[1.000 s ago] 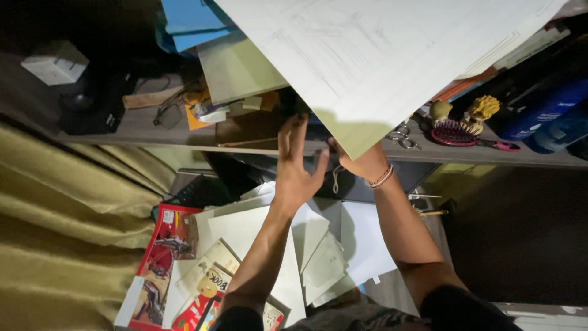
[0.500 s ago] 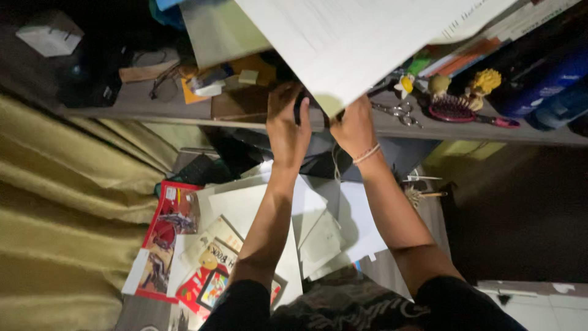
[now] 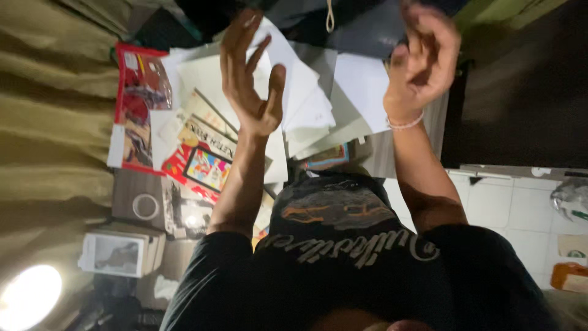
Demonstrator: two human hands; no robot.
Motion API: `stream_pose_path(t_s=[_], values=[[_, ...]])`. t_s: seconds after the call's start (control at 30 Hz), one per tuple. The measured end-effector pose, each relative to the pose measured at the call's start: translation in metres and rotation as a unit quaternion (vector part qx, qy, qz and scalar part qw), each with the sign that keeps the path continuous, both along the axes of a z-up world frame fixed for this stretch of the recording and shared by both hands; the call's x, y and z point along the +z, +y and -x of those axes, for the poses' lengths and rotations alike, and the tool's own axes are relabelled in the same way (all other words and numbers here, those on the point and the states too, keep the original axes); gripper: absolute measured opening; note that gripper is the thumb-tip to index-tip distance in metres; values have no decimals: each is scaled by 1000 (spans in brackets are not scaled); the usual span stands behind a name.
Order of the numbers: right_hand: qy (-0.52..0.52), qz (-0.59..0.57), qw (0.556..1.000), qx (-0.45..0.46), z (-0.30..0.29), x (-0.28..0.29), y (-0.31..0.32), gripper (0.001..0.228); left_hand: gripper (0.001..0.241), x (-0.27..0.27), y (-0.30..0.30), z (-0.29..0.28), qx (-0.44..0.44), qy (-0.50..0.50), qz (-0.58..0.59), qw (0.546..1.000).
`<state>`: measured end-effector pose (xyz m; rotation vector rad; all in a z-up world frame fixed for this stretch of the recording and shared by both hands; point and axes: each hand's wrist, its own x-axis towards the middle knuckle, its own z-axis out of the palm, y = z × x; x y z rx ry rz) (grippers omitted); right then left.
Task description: The person sorts through papers and books on a desk, placing some papers into a drawer and holding up various sketchbooks and book covers to the camera.
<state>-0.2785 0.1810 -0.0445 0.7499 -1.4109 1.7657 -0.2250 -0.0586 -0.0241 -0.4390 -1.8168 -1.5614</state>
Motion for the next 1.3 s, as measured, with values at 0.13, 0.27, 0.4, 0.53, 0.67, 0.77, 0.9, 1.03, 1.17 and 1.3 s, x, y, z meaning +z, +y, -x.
stream_pose_path(t_s=[0.13, 0.27, 0.4, 0.53, 0.67, 0.77, 0.9, 1.03, 1.17, 1.3], values=[[-94, -60, 994, 18, -33, -63, 44, 39, 45, -48, 8, -51, 38, -72, -38, 996], [-262, -26, 965, 18, -72, -141, 66, 40, 51, -96, 21, -110, 98, -162, -135, 972], [-388, 77, 906, 152, -110, -187, 75, 28, 49, -131, 39, -174, 175, -187, -201, 945], [-404, -45, 874, 267, -138, -192, 75, 38, 49, -167, 66, -237, 215, -189, -199, 937], [-412, -78, 830, 368, -166, -173, 62, 35, 46, -180, 113, -280, 193, -190, -309, 912], [-431, -100, 803, 399, -192, -161, 48, 39, 50, -171, 126, -304, 203, -218, -290, 909], [-460, -94, 763, 444, -221, -161, 30, 44, 48, -161, 130, -328, 223, -281, -300, 884], [-460, -144, 733, 480, -245, -162, 17, 44, 47, -159, 120, -348, 239, -287, -297, 879], [-487, -152, 696, 505, -254, -175, 0, 47, 49, -170, 99, -369, 254, -337, -306, 853], [-510, -173, 689, 485, -252, -192, -26, 50, 51, -185, 76, -390, 268, -297, -256, 880]])
